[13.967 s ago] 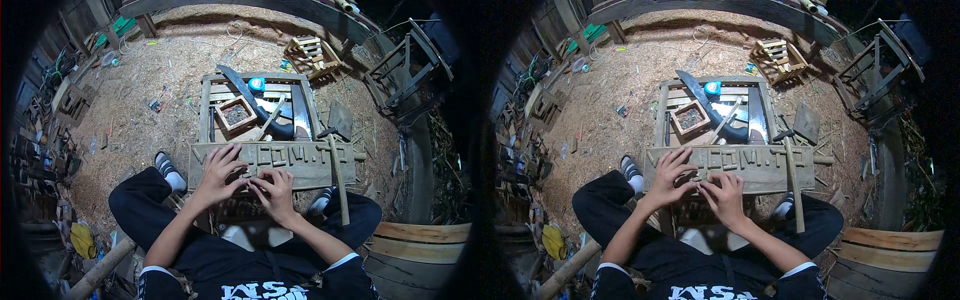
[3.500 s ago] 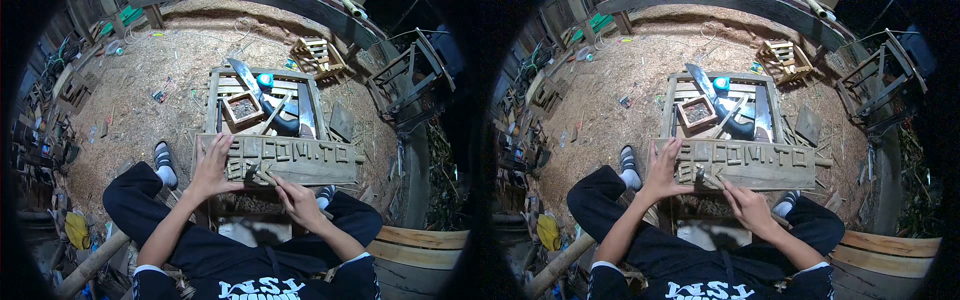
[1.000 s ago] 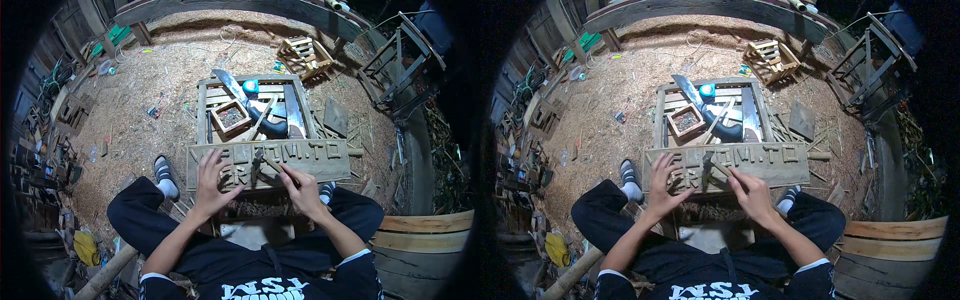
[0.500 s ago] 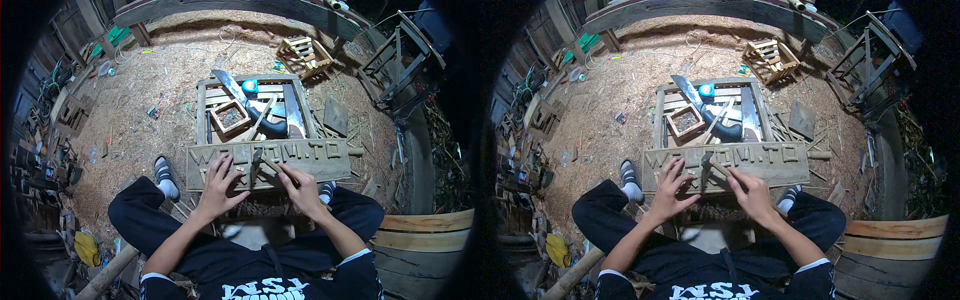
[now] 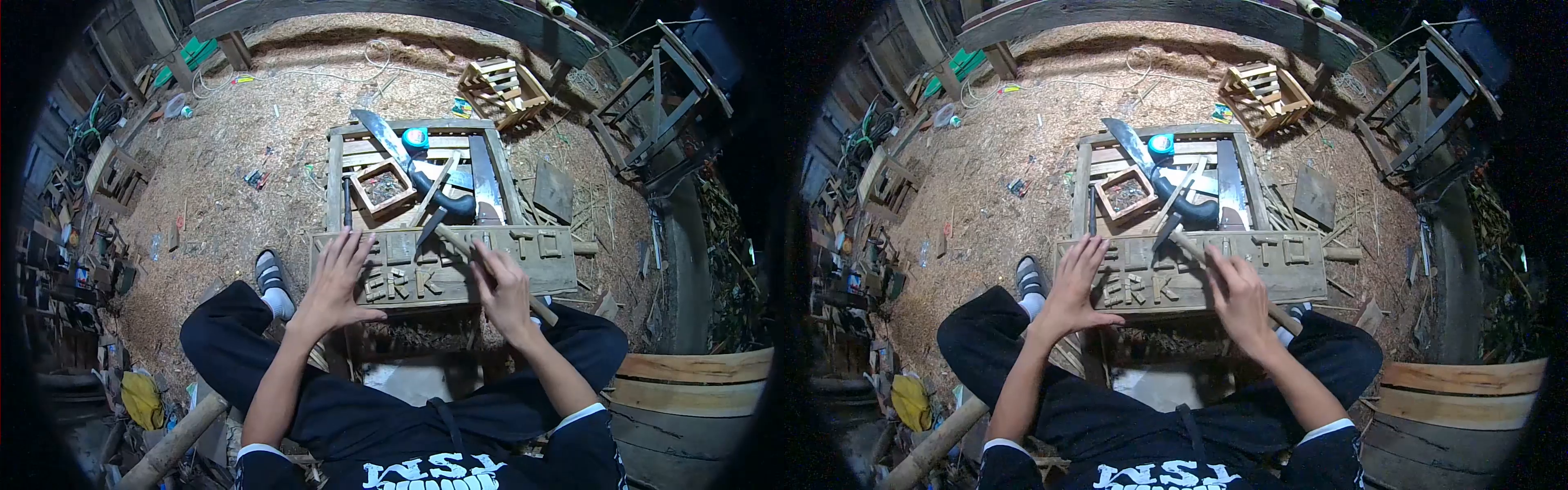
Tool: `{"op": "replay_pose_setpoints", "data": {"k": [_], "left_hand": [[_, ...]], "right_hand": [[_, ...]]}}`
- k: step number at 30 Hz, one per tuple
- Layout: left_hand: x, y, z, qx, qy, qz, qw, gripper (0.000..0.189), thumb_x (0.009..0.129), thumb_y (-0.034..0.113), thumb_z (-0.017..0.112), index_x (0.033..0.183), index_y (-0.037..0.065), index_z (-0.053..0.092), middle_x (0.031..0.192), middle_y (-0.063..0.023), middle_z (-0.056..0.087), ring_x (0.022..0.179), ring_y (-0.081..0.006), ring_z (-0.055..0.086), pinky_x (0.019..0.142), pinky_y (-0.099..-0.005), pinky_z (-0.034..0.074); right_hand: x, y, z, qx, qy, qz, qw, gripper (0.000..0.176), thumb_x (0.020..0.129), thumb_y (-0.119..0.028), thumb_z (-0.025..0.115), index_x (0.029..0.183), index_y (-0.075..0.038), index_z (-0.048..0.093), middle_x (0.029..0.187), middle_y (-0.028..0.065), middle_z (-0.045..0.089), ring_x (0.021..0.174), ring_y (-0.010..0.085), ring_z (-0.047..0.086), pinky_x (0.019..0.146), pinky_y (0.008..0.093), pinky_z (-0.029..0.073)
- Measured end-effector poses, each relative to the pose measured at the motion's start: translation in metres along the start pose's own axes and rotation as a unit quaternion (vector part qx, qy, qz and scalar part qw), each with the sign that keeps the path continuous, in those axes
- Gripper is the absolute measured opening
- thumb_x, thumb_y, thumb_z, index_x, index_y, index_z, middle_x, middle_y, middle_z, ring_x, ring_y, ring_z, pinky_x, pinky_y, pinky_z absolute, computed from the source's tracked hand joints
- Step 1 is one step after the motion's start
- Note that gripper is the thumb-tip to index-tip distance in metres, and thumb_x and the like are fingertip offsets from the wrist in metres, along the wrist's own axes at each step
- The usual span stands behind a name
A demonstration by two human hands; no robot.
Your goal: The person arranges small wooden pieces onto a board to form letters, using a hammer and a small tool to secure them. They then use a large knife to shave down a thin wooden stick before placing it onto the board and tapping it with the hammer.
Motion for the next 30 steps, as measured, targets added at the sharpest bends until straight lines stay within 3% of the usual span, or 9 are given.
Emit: {"op": "replay_pose_setpoints", "data": {"k": [5, 11, 14, 15, 18, 19, 22, 26, 30], "left_hand": [[0.017, 0.002, -0.001, 0.037, -0.052, 0.022, 0.998, 0.136, 0.057, 0.061, 0.090, 0.164, 0.008, 0.025, 0.163, -0.0214, 0.033, 0.154, -0.0416, 0.025, 0.126, -0.0546, 0.018], [0.020, -0.002, 0.001, 0.039, -0.019, 0.034, 0.998, 0.139, 0.049, 0.061, 0.092, 0.163, 0.009, 0.029, 0.156, -0.0232, 0.039, 0.148, -0.0423, 0.032, 0.123, -0.0570, 0.021], [0.020, -0.009, 0.006, 0.032, 0.002, 0.065, 0.997, 0.135, 0.048, 0.062, 0.092, 0.158, 0.010, 0.035, 0.149, -0.0218, 0.044, 0.142, -0.0425, 0.038, 0.119, -0.0568, 0.027], [0.019, -0.011, 0.007, 0.011, 0.018, 0.074, 0.997, 0.132, 0.048, 0.062, 0.093, 0.156, 0.010, 0.038, 0.149, -0.0217, 0.044, 0.141, -0.0432, 0.038, 0.118, -0.0569, 0.027], [0.015, -0.016, 0.010, -0.008, 0.047, 0.090, 0.995, 0.125, 0.048, 0.060, 0.094, 0.150, 0.011, 0.043, 0.150, -0.0215, 0.044, 0.141, -0.0446, 0.038, 0.118, -0.0573, 0.027], [0.014, -0.015, 0.011, -0.008, 0.058, 0.096, 0.994, 0.121, 0.047, 0.059, 0.094, 0.148, 0.012, 0.046, 0.150, -0.0216, 0.044, 0.141, -0.0453, 0.038, 0.118, -0.0576, 0.028], [0.012, -0.014, 0.011, -0.006, 0.065, 0.103, 0.993, 0.110, 0.050, 0.058, 0.095, 0.140, 0.012, 0.053, 0.150, -0.0220, 0.044, 0.141, -0.0455, 0.039, 0.118, -0.0574, 0.028], [0.009, -0.005, 0.007, 0.007, 0.032, 0.086, 0.996, 0.101, 0.056, 0.059, 0.093, 0.138, 0.012, 0.058, 0.154, -0.0205, 0.044, 0.143, -0.0439, 0.038, 0.119, -0.0560, 0.028], [-0.019, 0.011, 0.010, 0.055, 0.072, 0.057, 0.994, 0.089, 0.069, 0.055, 0.088, 0.144, 0.016, 0.059, 0.159, -0.0163, 0.043, 0.150, -0.0398, 0.034, 0.121, -0.0541, 0.028]], "right_hand": [[0.016, 0.008, -0.001, -0.027, 0.024, -0.010, 0.999, 0.053, 0.090, -0.003, 0.069, 0.140, -0.019, 0.064, 0.098, 0.0156, 0.065, 0.093, 0.0362, 0.065, 0.080, 0.0463, 0.053], [0.022, -0.011, 0.005, -0.086, 0.002, -0.144, 0.986, 0.056, 0.084, 0.001, 0.067, 0.132, -0.028, 0.070, 0.128, 0.0150, 0.058, 0.098, 0.0340, 0.066, 0.084, 0.0444, 0.054], [0.016, -0.018, 0.010, -0.153, -0.111, -0.164, 0.968, 0.067, 0.086, -0.043, 0.078, 0.147, -0.028, 0.056, 0.149, 0.0190, 0.043, 0.127, 0.0404, 0.053, 0.092, 0.0501, 0.050], [0.015, -0.017, 0.014, -0.170, -0.133, -0.179, 0.960, 0.096, 0.074, -0.064, 0.080, 0.155, -0.028, 0.046, 0.154, 0.0214, 0.036, 0.133, 0.0441, 0.047, 0.097, 0.0523, 0.046], [0.020, -0.013, 0.010, -0.140, -0.154, -0.164, 0.964, 0.106, 0.067, -0.067, 0.083, 0.157, -0.027, 0.043, 0.156, 0.0225, 0.034, 0.130, 0.0442, 0.048, 0.101, 0.0526, 0.045], [0.023, -0.013, 0.009, -0.130, -0.178, -0.157, 0.963, 0.115, 0.059, -0.063, 0.089, 0.158, -0.027, 0.042, 0.156, 0.0235, 0.035, 0.132, 0.0439, 0.046, 0.105, 0.0537, 0.044], [0.020, -0.016, 0.006, -0.145, -0.190, -0.166, 0.957, 0.119, 0.055, -0.056, 0.093, 0.158, -0.025, 0.042, 0.155, 0.0224, 0.036, 0.133, 0.0432, 0.046, 0.106, 0.0543, 0.043], [0.021, -0.010, 0.010, -0.113, -0.226, -0.126, 0.959, 0.122, 0.053, -0.060, 0.092, 0.158, -0.025, 0.042, 0.155, 0.0206, 0.036, 0.140, 0.0427, 0.041, 0.110, 0.0542, 0.042], [0.018, -0.007, 0.012, -0.089, -0.194, -0.154, 0.965, 0.118, 0.054, -0.053, 0.094, 0.157, -0.023, 0.044, 0.152, 0.0205, 0.038, 0.133, 0.0433, 0.046, 0.106, 0.0533, 0.043]]}}
Point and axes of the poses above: each hand's wrist, its own x-axis towards the middle knuckle, its own z-axis out of the palm, y = z × x, the point moved 5 cm from there along x, towards the middle knuckle
